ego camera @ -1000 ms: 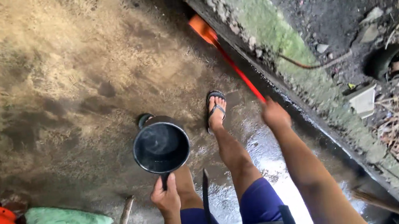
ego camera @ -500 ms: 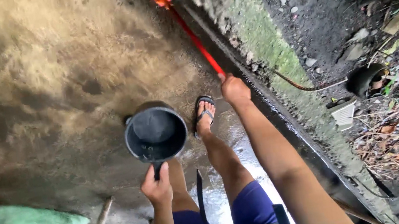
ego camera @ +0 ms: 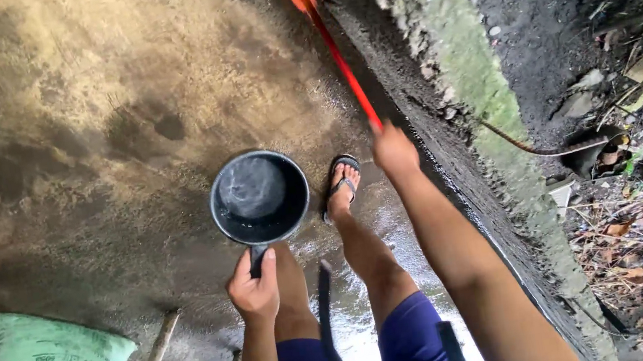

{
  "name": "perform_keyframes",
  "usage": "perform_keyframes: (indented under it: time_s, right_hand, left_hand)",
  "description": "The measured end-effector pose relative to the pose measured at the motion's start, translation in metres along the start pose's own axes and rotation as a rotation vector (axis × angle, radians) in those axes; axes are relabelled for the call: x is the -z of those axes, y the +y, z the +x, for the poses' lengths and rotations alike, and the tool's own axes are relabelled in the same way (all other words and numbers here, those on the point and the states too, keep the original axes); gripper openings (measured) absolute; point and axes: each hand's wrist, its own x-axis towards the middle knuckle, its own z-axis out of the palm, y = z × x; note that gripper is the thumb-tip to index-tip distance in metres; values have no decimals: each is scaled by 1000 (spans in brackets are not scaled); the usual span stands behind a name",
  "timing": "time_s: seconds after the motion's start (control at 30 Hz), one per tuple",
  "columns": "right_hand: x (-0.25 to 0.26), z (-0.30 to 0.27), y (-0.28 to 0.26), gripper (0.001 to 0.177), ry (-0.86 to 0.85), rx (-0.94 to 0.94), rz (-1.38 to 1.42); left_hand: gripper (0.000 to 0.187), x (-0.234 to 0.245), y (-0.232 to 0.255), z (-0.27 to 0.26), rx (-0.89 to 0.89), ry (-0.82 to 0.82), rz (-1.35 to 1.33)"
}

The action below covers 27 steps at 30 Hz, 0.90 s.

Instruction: Scooping water from a bucket using a pot and ladle and pouring it along the base of a concrete wall.

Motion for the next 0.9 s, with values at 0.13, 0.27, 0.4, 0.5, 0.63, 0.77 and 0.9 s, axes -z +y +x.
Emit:
perform_keyframes:
  time_s: [0.13,0.27,0.4,0.5,0.63,0.77,0.9]
  right_hand:
    - [72,19,-131,59,13,26,-31]
    - [-43,31,33,54,113,175,-9]
    - [-126,-74,193,49,12,219,-499]
    - [-148,-116,208,59,-186,-73,-377]
    - [-121,-76,64,48,-157,-53,-37]
    - [-80,-42,-51,53,51,175,54]
    - [-117,-82,44,49,-105,25,-27]
  left_hand:
    - [23,0,1,17,35,20,40]
    - [22,8,-8,26,-4,55,28]
    - [22,17,-5,32,-25,71,-90]
    - [20,29,-11,29,6,46,-73]
    - [19,40,-22,19,52,18,12]
    - [21,45,-45,9,114,21,6]
    - [24,59,-54,4,86,13,21]
